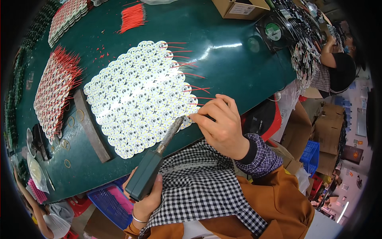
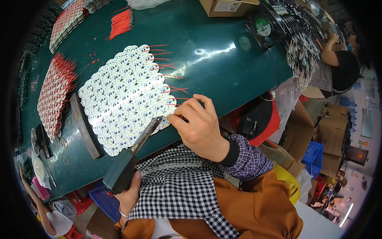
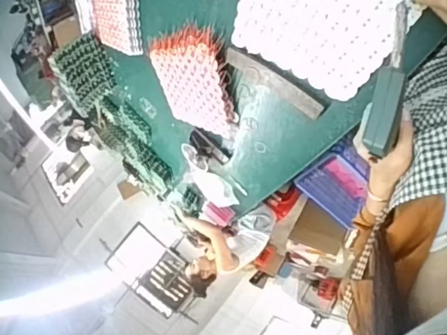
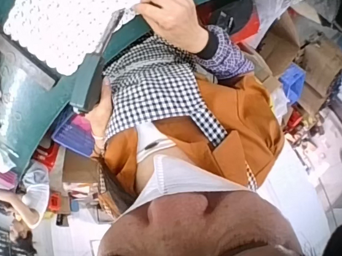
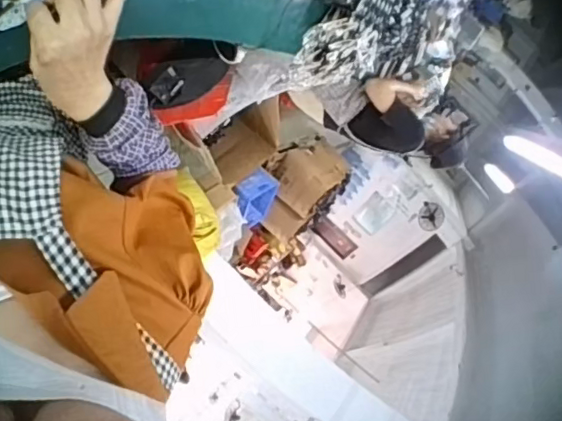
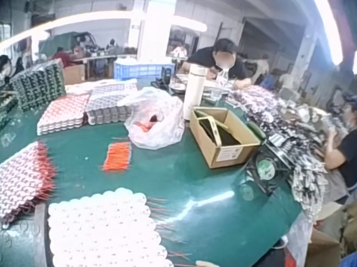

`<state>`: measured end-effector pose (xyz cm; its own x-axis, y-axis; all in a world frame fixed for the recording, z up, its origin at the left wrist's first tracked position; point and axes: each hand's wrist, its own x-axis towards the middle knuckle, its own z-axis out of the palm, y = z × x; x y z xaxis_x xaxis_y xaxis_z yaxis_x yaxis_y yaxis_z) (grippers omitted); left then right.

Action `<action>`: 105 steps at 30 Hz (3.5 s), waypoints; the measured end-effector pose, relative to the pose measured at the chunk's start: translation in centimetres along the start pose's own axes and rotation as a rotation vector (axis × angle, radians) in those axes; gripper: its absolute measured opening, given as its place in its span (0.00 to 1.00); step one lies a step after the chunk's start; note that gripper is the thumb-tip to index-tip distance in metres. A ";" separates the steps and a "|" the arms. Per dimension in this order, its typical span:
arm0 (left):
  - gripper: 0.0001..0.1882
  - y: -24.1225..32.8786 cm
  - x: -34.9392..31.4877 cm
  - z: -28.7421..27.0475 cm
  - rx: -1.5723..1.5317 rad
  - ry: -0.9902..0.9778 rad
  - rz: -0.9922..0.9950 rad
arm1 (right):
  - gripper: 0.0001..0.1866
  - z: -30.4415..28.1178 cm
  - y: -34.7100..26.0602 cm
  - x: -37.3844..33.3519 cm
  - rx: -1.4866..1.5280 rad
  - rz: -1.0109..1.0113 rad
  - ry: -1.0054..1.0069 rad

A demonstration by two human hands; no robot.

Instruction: The person solders or threads red wires into arrays of light-emitting diode panels using a soldering iron.

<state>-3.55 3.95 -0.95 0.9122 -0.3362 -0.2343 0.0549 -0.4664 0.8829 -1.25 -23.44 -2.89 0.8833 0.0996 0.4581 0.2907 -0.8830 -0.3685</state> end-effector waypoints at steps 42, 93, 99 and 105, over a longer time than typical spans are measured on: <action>0.20 0.5 1.7 -1.4 -0.515 0.471 -0.164 | 0.03 10.9 8.7 23.1 -0.365 -0.421 0.070; 0.13 -4.2 8.2 -7.5 0.593 -0.036 0.393 | 0.03 13.2 11.0 23.5 -0.067 -0.151 0.085; 0.13 -4.6 6.9 -6.9 0.533 0.003 0.297 | 0.04 11.8 9.9 24.5 -0.231 -0.236 -0.002; 0.13 -4.7 5.2 -6.2 0.451 0.034 0.215 | 0.05 8.7 9.5 25.2 -0.271 -0.261 0.055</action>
<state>3.48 9.46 -3.85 0.8967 -0.4402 -0.0460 -0.3103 -0.6995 0.6438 26.97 -25.36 -1.86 0.7692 0.3186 0.5539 0.3888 -0.9213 -0.0101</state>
